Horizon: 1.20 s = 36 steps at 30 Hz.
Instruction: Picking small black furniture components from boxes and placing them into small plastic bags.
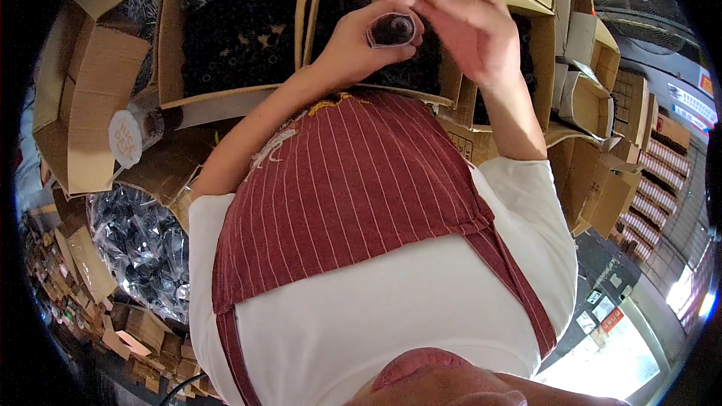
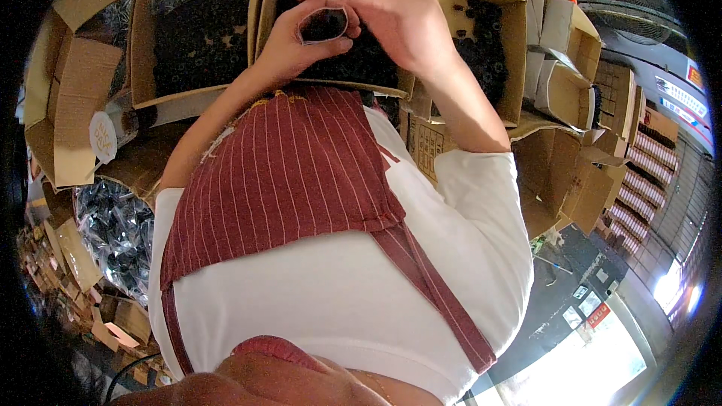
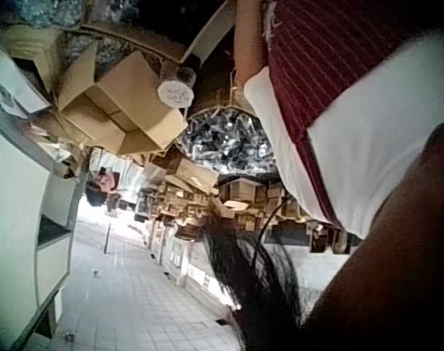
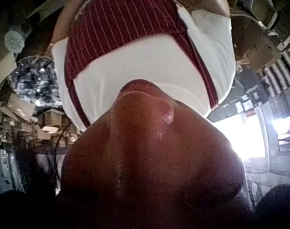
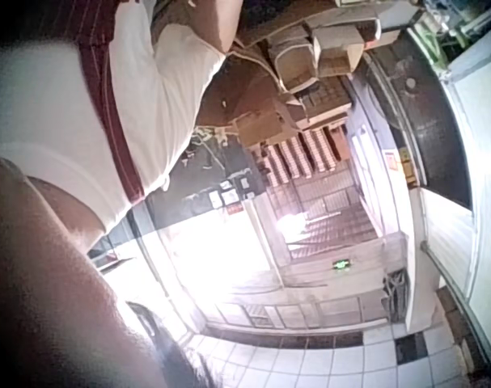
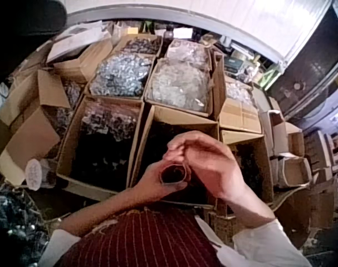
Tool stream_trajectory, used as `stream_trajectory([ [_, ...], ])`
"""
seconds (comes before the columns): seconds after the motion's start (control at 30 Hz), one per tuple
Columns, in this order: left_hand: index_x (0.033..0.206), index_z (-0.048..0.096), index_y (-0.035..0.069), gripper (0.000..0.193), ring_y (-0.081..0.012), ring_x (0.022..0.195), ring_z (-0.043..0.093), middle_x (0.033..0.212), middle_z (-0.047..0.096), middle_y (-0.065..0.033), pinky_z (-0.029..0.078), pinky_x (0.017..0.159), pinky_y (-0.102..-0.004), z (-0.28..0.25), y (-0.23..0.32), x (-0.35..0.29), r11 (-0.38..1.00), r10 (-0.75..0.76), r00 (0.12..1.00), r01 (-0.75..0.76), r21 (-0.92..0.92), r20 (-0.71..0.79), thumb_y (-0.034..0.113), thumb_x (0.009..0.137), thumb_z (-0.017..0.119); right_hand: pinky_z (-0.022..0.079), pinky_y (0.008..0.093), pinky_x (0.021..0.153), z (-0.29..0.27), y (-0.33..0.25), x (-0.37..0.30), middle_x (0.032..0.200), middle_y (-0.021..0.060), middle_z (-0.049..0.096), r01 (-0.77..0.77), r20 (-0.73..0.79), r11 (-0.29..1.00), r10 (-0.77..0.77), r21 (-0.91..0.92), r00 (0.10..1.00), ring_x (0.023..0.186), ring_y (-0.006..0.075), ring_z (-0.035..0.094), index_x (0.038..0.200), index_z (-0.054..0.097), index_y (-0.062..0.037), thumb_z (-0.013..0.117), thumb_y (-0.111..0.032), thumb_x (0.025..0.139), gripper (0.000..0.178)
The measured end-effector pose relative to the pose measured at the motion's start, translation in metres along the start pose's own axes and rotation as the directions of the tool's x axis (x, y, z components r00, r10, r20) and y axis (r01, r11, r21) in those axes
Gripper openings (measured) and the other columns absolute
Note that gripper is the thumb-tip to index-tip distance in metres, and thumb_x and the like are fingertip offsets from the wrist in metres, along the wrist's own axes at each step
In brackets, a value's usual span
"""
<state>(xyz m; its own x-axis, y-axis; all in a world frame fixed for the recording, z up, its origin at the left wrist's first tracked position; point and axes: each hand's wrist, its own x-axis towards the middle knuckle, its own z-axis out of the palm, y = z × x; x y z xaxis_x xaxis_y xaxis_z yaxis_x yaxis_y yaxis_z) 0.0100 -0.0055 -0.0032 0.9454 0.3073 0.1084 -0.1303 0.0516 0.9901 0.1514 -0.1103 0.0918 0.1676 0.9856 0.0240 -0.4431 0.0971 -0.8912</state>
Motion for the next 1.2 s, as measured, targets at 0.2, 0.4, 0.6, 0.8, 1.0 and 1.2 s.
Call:
stream_trajectory([
  [0.2,0.122,0.061,0.003,0.045,-0.0142,0.111,0.06,0.119,0.064,-0.0042,0.045,0.1,-0.032,-0.003,-0.008,-0.002,0.985,0.101,0.994,-0.093,0.146,-0.045,0.006,0.081,0.079,0.034,0.0486,0.113,-0.007,-0.006,-0.011,0.141,0.0133,0.056,0.415,0.415,-0.028,-0.13,-0.909,0.9,0.14,0.0336,0.041,0.11,0.073,-0.0081,0.065,0.002,0.07,0.042],
  [0.4,0.114,0.063,0.004,0.039,-0.0162,0.097,0.065,0.106,0.067,-0.0064,0.051,0.088,-0.0318,-0.001,0.003,-0.006,0.996,0.09,0.995,-0.089,0.013,-0.034,0.011,0.078,0.078,0.027,0.0568,0.114,0.007,-0.021,-0.013,0.136,0.0183,0.055,0.429,0.412,0.066,-0.186,-0.901,0.892,0.14,0.0445,0.036,0.104,0.074,-0.009,0.072,-0.001,0.073,0.032],
  [0.6,0.119,0.063,0.004,0.037,-0.0136,0.097,0.063,0.107,0.066,-0.0049,0.051,0.088,-0.0295,-0.011,0.007,-0.012,0.971,0.207,0.977,-0.212,0.109,0.051,0.01,0.084,0.074,0.031,0.0517,0.112,0.006,-0.023,-0.011,0.141,0.017,0.054,0.433,0.435,-0.078,-0.012,-0.898,0.9,0.138,0.0397,0.041,0.119,0.07,-0.0113,0.071,-0.018,0.089,0.031],
  [0.8,0.126,0.064,0.004,0.035,-0.0117,0.097,0.063,0.114,0.066,-0.0034,0.051,0.085,-0.0268,-0.023,0.016,-0.021,0.999,0.043,0.996,-0.041,0.027,-0.073,0.012,0.093,0.071,0.053,0.0327,0.075,-0.004,-0.004,-0.016,0.106,0.0113,0.067,0.356,0.32,0.114,-0.254,-0.927,0.913,0.089,0.0227,0.067,0.109,0.069,-0.0046,0.071,-0.007,0.088,0.022],
  [1.0,0.109,0.071,0.004,0.015,-0.0076,0.078,0.065,0.091,0.072,-0.0004,0.053,0.069,-0.0228,-0.019,0.035,-0.019,0.969,0.217,0.904,-0.245,-0.031,-0.369,0.011,0.096,0.067,0.053,0.03,0.067,0.009,0.007,-0.027,0.085,0.0097,0.069,0.08,-0.036,0.32,-0.341,-0.944,0.939,0.074,0.0205,0.068,0.097,0.068,-0.0042,0.077,-0.014,0.086,0.017],
  [1.2,0.099,0.069,0.002,0.011,-0.0054,0.076,0.058,0.087,0.068,-0.0004,0.048,0.068,-0.0217,-0.015,0.055,-0.028,0.857,0.322,0.915,-0.174,0.484,-0.242,0.011,0.096,0.065,0.056,0.0348,0.078,0.021,0.026,-0.034,0.097,0.0127,0.069,0.179,0.026,0.285,-0.47,-0.942,0.882,0.088,0.0264,0.069,0.109,0.063,-0.0024,0.077,-0.01,0.085,0.028],
])
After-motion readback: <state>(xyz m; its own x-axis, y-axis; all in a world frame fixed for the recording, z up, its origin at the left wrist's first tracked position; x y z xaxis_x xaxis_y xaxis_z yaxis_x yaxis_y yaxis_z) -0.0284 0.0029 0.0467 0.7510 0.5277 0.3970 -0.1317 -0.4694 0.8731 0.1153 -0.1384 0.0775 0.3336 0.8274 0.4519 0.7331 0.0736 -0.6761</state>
